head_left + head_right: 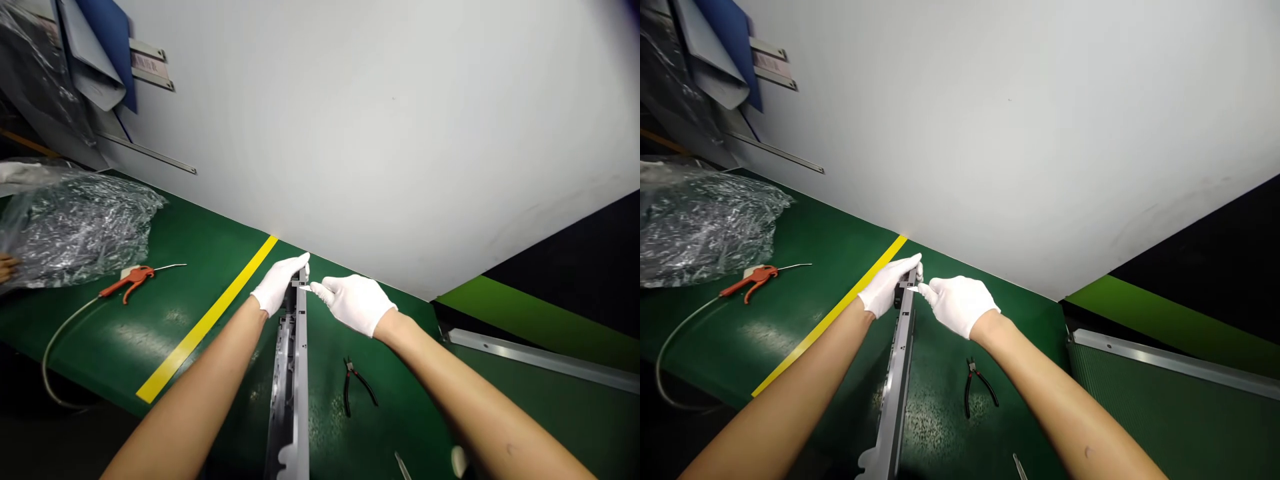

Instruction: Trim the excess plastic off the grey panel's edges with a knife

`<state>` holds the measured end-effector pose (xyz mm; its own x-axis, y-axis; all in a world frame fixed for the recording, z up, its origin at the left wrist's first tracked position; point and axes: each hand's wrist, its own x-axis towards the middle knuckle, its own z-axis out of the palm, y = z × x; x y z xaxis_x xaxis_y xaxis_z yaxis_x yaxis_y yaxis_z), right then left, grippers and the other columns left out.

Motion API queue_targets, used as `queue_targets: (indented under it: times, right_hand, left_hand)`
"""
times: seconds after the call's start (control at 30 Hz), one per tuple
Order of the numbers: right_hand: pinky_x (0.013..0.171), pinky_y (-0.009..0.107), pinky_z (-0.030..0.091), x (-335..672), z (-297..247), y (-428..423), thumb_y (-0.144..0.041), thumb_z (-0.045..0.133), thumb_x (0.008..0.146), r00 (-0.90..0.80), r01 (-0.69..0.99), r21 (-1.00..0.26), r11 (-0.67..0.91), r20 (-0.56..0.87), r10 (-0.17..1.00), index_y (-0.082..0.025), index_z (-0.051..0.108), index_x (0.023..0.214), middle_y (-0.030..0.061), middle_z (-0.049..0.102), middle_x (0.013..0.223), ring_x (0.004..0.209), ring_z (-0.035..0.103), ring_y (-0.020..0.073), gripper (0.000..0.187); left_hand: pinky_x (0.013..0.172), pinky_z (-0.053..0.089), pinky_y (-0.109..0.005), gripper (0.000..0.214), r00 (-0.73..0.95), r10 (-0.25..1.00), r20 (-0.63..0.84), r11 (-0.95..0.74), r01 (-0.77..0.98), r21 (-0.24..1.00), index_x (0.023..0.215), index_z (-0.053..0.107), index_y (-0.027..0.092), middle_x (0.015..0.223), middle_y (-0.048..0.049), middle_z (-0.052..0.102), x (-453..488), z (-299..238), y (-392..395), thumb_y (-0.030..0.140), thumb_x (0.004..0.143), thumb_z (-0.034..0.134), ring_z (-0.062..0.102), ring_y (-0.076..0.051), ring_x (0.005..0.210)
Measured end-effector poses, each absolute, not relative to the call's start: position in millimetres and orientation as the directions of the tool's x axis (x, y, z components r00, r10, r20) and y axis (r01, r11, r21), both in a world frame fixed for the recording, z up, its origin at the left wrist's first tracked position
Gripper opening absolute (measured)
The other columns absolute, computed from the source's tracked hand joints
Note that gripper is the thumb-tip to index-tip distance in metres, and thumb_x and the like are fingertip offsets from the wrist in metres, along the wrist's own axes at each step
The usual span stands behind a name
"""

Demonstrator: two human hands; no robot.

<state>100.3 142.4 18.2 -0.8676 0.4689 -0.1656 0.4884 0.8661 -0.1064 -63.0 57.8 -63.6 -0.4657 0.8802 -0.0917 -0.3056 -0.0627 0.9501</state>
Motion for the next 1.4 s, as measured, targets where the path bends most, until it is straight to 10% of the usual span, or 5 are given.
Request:
queue_targets:
  times: [0.4,1.4]
  right_hand:
    - [0.053,0.03,0.026,110,29,138,-0.057,0.02,0.106,-0.904,0.401,0.138,0.906,-0.1,0.415,-0.026,0.061,0.081,0.0,0.056,0.055,0.049,0.052,0.0192,0.057]
    - [0.06,0.032,0.042,122,29,135,-0.058,0.012,0.106,-0.897,0.399,0.135,0.907,-0.148,0.416,-0.024,0.066,0.09,0.0046,0.067,0.067,0.059,0.063,0.0221,0.066]
  left_hand:
    - [0.061,0.036,-0.028,0.042,-0.448,0.889,-0.099,-0.056,-0.319,0.946,0.074,0.063,0.018,0.077,-0.0022,0.059,-55,-56,64,0.058,0.086,0.07,0.048,-0.015,0.068]
    - [0.064,0.039,-0.031,0.04,-0.457,0.884,-0.098,0.001,-0.209,0.978,0.075,0.066,0.019,0.081,-0.0042,0.064,-52,-55,69,0.057,0.089,0.066,0.054,-0.017,0.072]
